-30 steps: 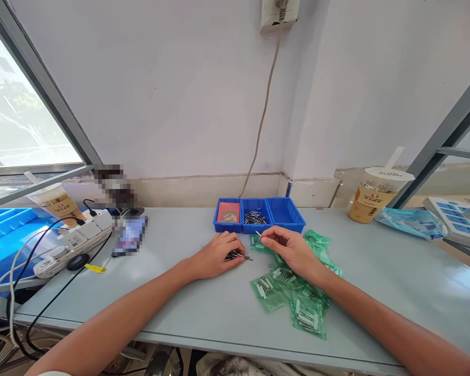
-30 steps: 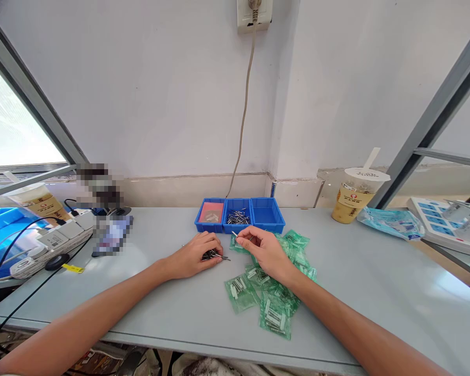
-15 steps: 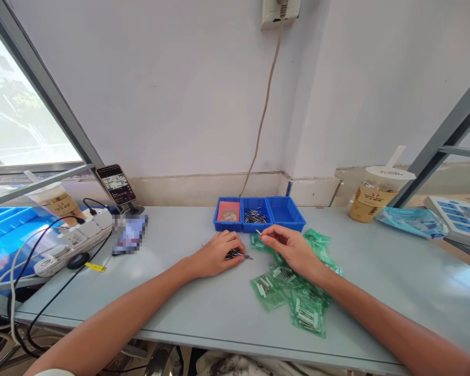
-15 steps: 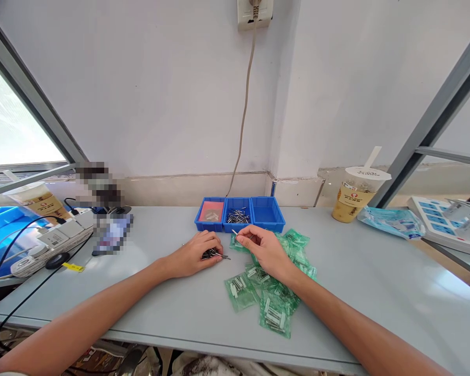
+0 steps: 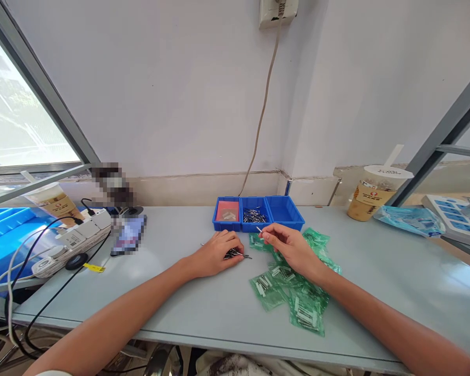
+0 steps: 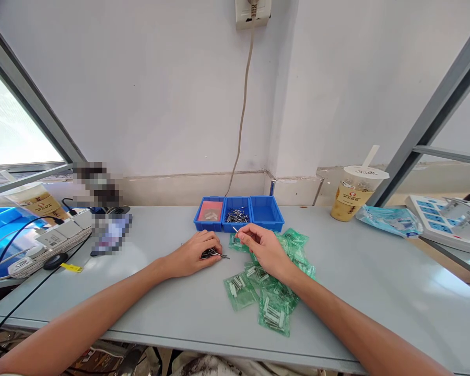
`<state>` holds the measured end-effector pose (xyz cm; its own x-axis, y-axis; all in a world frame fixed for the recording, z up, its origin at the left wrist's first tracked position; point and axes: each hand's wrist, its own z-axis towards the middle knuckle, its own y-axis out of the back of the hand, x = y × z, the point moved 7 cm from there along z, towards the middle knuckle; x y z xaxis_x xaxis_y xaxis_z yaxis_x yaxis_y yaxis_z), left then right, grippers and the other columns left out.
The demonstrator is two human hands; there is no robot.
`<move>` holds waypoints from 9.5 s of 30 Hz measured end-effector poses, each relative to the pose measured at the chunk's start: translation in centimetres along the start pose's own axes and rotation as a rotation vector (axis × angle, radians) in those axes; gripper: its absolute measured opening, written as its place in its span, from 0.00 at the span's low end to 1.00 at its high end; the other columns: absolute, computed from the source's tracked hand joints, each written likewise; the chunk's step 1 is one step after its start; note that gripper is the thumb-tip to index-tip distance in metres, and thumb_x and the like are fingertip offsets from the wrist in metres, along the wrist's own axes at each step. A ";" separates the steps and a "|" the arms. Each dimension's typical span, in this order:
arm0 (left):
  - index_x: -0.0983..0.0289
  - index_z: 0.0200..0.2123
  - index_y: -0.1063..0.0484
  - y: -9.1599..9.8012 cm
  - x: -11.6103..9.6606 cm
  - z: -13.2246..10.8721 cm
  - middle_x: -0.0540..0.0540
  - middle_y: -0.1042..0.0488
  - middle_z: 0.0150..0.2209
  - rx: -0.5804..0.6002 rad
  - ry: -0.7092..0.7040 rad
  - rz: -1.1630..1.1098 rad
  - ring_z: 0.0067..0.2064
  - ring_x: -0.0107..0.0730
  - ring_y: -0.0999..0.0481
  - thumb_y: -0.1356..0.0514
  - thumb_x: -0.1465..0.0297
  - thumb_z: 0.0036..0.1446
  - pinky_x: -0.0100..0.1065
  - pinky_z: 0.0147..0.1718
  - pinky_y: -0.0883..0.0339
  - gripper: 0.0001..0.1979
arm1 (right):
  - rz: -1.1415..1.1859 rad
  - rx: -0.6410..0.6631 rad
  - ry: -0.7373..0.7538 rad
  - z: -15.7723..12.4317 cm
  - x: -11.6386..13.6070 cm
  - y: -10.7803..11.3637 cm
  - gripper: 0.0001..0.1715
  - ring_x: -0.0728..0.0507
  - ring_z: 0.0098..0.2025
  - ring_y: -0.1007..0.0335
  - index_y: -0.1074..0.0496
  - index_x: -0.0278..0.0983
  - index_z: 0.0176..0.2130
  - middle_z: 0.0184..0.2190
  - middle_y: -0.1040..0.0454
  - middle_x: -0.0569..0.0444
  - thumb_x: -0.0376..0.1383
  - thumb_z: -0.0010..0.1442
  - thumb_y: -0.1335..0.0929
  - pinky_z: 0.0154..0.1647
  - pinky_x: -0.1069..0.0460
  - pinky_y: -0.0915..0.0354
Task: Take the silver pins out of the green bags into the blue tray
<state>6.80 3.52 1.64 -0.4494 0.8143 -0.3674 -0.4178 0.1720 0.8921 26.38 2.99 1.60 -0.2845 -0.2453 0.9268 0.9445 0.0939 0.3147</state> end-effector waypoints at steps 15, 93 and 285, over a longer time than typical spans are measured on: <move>0.59 0.45 0.27 -0.2 0.2 0.0 0.54 0.27 0.45 0.007 0.001 0.004 0.46 0.38 0.31 0.43 0.63 0.73 0.39 0.49 0.39 0.08 | 0.103 -0.025 -0.042 0.0 0.1 0.1 0.24 0.46 0.31 0.36 0.25 0.39 0.45 0.38 0.24 0.52 0.56 0.64 0.30 0.29 0.51 0.40; 0.59 0.45 0.27 -0.2 0.2 0.1 0.55 0.27 0.45 0.014 0.005 0.011 0.46 0.39 0.31 0.44 0.62 0.73 0.40 0.48 0.38 0.09 | 0.092 -0.069 -0.006 -0.2 0.7 0.5 0.25 0.46 0.30 0.37 0.24 0.39 0.43 0.36 0.24 0.51 0.58 0.64 0.31 0.29 0.51 0.39; 0.59 0.46 0.27 -0.4 -0.2 0.1 0.53 0.26 0.45 -0.037 -0.014 0.000 0.48 0.37 0.29 0.44 0.61 0.74 0.39 0.51 0.38 0.09 | -0.553 0.295 0.250 -0.9 1.2 -3.0 0.08 0.40 0.44 0.31 0.22 0.42 0.40 0.38 0.22 0.53 0.41 0.71 0.31 0.48 0.44 0.37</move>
<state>7.10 3.36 1.38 -0.4384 0.8222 -0.3630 -0.4468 0.1511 0.8818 23.37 1.55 1.58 -0.6335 -0.5453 0.5489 0.5760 0.1413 0.8052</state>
